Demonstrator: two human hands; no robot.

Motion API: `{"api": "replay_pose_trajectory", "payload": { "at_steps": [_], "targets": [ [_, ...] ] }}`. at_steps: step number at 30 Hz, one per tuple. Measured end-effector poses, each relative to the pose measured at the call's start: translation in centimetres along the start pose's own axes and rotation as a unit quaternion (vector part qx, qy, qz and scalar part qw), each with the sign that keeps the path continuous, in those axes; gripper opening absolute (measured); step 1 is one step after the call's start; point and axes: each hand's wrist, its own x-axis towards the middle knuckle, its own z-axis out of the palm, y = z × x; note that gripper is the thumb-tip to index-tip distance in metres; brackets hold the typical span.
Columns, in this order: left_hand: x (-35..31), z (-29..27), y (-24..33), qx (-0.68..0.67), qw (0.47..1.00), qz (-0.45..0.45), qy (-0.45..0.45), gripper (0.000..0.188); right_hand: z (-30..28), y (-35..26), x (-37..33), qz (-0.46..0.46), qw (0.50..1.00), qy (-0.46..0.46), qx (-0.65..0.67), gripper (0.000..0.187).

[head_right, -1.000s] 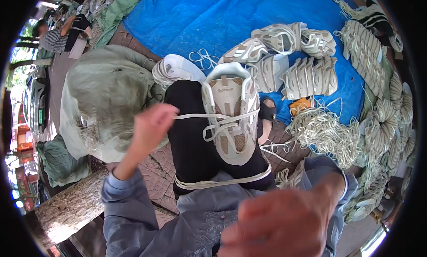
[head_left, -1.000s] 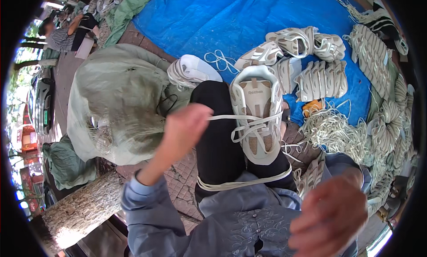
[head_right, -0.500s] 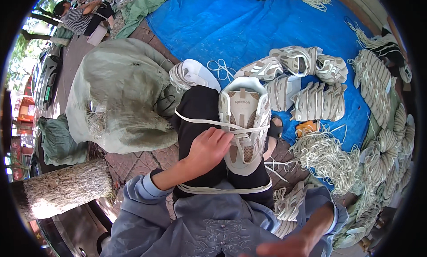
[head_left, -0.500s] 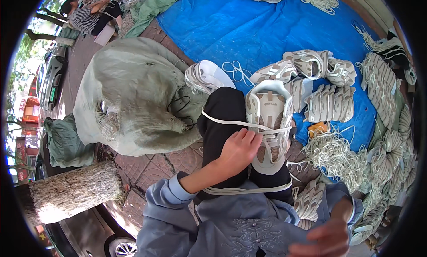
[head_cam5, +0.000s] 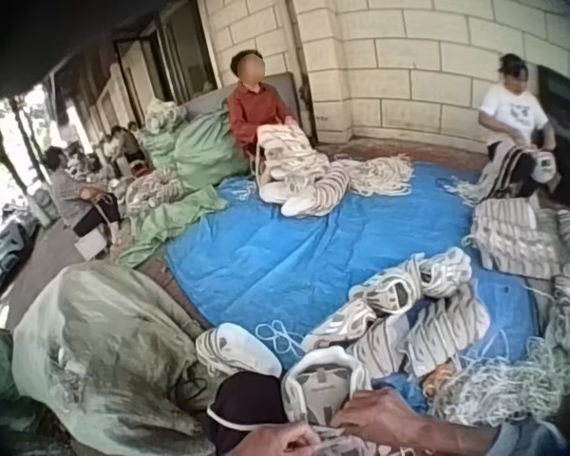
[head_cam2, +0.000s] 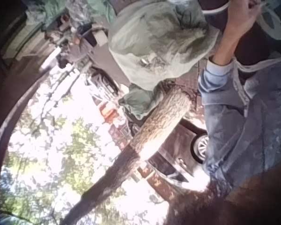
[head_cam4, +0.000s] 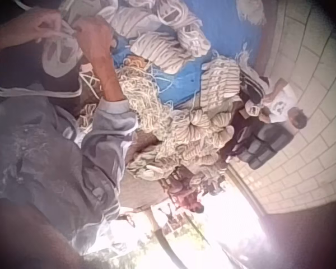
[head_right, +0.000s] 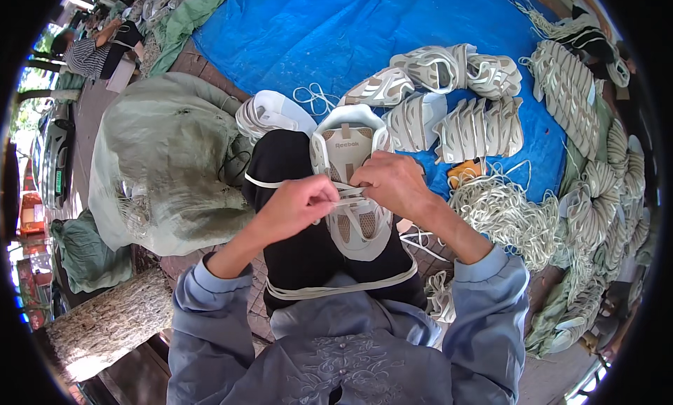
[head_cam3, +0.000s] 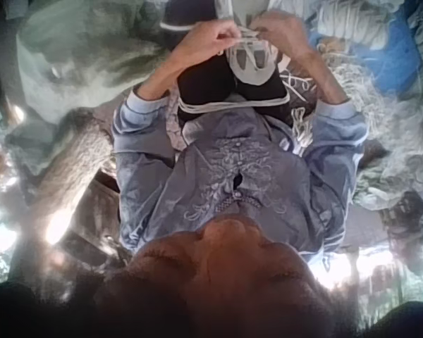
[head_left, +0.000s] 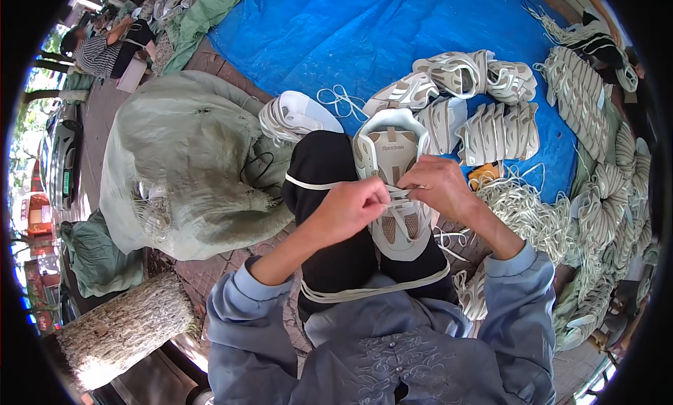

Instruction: The person sits on a blue tarp on a sidewalk and laces a white sneaker by hand. They thread a long white lace through the eyelets, pull it tight, and tie a knot, repeating the process to secure the shoe.

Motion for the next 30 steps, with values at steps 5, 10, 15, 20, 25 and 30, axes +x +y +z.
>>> {"api": "replay_pose_trajectory", "payload": {
  "at_steps": [5,10,15,20,25,30],
  "targets": [
    [0.9,-2.7,0.0,-0.235,0.969,-0.062,-0.046,0.01,-0.7,-0.3,0.4,0.008,1.0,-0.009,0.012,0.015],
    [-0.4,-1.9,-0.5,0.108,0.988,0.063,0.088,0.013,-3.8,1.2,1.3,-0.116,0.985,0.015,-0.127,0.017],
    [0.5,0.2,-1.8,0.303,0.922,0.183,0.155,0.012,-7.0,4.5,0.1,-0.042,0.994,0.024,-0.101,0.016],
    [0.7,0.8,-1.4,0.272,0.92,0.186,0.212,0.013,-7.4,5.0,-0.5,0.037,0.999,-0.017,0.005,0.018],
    [0.2,2.5,0.2,0.328,0.907,0.164,0.206,0.017,-7.2,4.3,0.0,0.085,0.992,-0.015,0.092,0.017],
    [0.3,1.4,-1.2,0.453,0.829,0.224,0.242,0.016,-7.6,4.7,-0.2,0.048,0.998,0.004,0.032,0.016]
  ]
}}
